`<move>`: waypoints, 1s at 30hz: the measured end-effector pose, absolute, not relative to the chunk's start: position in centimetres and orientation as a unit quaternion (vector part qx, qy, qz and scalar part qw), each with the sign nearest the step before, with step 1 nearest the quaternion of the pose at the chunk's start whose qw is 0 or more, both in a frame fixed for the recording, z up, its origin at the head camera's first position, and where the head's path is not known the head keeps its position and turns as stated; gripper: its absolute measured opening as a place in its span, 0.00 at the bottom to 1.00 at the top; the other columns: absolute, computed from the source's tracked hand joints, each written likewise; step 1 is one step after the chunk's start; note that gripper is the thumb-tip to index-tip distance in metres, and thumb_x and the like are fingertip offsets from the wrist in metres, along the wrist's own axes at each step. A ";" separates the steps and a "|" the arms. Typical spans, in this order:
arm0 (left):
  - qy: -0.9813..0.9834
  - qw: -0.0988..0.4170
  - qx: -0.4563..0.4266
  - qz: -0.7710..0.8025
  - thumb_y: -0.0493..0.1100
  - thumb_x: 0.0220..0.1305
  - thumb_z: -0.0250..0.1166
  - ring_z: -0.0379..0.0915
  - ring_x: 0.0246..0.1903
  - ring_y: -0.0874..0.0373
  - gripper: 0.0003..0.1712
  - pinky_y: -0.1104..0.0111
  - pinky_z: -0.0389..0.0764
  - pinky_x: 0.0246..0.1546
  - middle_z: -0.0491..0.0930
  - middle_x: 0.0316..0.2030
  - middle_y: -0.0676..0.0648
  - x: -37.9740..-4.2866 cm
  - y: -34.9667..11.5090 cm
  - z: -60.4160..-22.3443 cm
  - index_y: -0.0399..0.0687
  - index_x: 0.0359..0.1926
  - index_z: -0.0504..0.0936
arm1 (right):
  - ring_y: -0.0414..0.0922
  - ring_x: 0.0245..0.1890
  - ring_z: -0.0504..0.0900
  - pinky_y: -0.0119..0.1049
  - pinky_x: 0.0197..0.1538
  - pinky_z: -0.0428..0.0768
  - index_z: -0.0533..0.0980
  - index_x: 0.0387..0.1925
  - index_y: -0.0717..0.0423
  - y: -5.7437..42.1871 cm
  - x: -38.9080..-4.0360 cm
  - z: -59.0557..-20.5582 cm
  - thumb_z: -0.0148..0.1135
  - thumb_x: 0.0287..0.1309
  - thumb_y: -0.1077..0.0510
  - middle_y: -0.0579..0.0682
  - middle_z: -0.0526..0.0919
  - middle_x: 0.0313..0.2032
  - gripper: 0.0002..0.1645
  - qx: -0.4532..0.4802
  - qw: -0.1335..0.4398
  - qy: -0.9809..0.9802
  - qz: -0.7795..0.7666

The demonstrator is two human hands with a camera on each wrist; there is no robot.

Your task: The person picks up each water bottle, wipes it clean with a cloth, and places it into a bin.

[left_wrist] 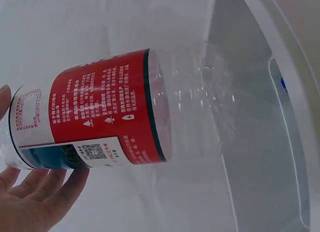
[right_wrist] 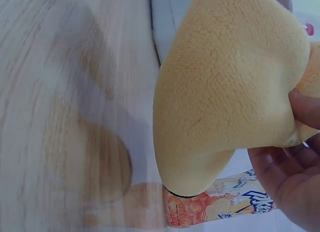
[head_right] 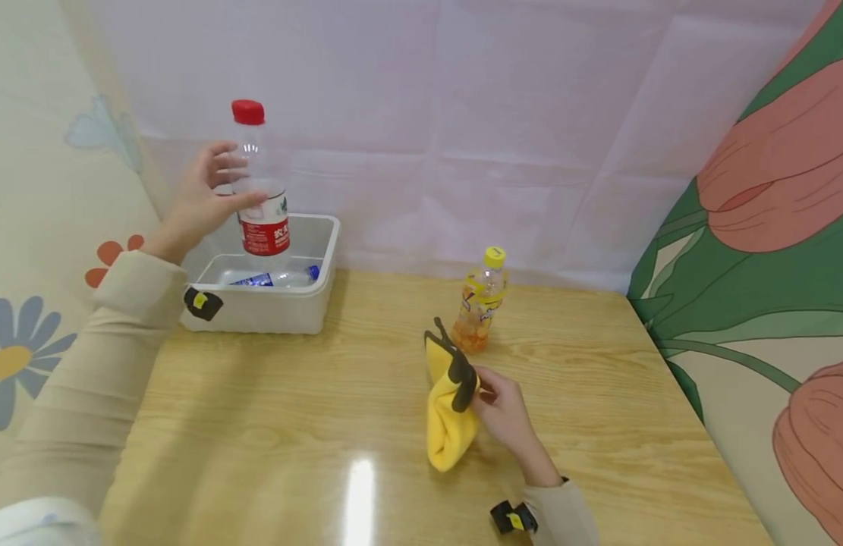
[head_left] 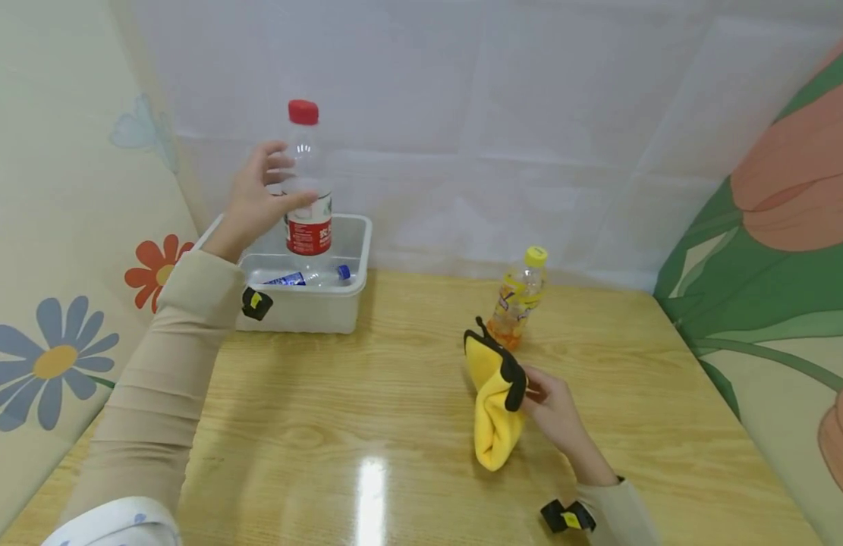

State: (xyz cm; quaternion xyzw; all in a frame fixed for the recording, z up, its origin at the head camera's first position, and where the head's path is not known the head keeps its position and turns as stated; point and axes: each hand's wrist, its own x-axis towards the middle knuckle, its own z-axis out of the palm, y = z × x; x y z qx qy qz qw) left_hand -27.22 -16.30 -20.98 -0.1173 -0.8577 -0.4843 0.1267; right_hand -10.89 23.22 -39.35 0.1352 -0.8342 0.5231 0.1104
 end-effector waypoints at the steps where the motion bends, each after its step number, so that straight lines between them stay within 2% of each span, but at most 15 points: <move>1: -0.865 0.122 -0.116 -0.472 0.47 0.54 0.67 0.57 0.62 0.47 0.45 0.53 0.67 0.58 0.60 0.64 0.42 -27.5 -16.7 -21.0 0.52 0.68 0.51 | 0.31 0.41 0.75 0.27 0.42 0.78 0.74 0.47 0.72 23.2 -10.9 -39.3 0.57 0.45 0.80 0.65 0.78 0.44 0.22 0.135 0.111 -0.834 0.523; 8: -0.901 0.063 -0.112 -0.415 0.42 0.55 0.66 0.51 0.62 0.38 0.48 0.44 0.61 0.58 0.53 0.65 0.35 -28.8 -19.2 -22.8 0.44 0.69 0.47 | 0.31 0.42 0.75 0.28 0.42 0.78 0.74 0.47 0.71 23.2 -10.8 -39.2 0.58 0.46 0.78 0.64 0.78 0.45 0.22 0.133 0.108 -0.836 0.522; 14: -0.924 0.017 -0.118 -0.364 0.38 0.52 0.68 0.52 0.60 0.34 0.48 0.42 0.62 0.57 0.55 0.63 0.30 -29.5 -20.4 -25.7 0.42 0.69 0.49 | 0.31 0.41 0.75 0.28 0.42 0.78 0.75 0.46 0.71 23.3 -10.7 -39.2 0.58 0.47 0.78 0.64 0.79 0.44 0.21 0.134 0.111 -0.833 0.525; 21: -0.944 -0.025 -0.143 -0.296 0.39 0.51 0.67 0.53 0.59 0.32 0.48 0.41 0.60 0.57 0.55 0.62 0.28 -30.0 -20.1 -27.5 0.39 0.68 0.50 | 0.32 0.42 0.75 0.29 0.42 0.78 0.74 0.47 0.71 23.4 -10.6 -39.3 0.58 0.46 0.78 0.64 0.79 0.44 0.21 0.136 0.110 -0.833 0.525; 25: -0.936 -0.002 -0.159 -0.313 0.40 0.54 0.66 0.57 0.58 0.35 0.42 0.43 0.62 0.56 0.61 0.59 0.29 -29.7 -19.1 -27.9 0.36 0.66 0.56 | 0.31 0.41 0.75 0.28 0.42 0.78 0.75 0.45 0.71 23.6 -10.6 -39.4 0.58 0.45 0.79 0.64 0.79 0.43 0.21 0.135 0.117 -0.833 0.523; 30: -0.905 0.083 -0.207 -0.361 0.37 0.54 0.66 0.69 0.47 0.39 0.32 0.49 0.73 0.47 0.72 0.48 0.30 -28.4 -16.8 -28.6 0.31 0.58 0.66 | 0.31 0.42 0.75 0.28 0.42 0.78 0.75 0.45 0.71 23.7 -10.5 -39.5 0.58 0.45 0.80 0.64 0.79 0.42 0.21 0.143 0.122 -0.832 0.523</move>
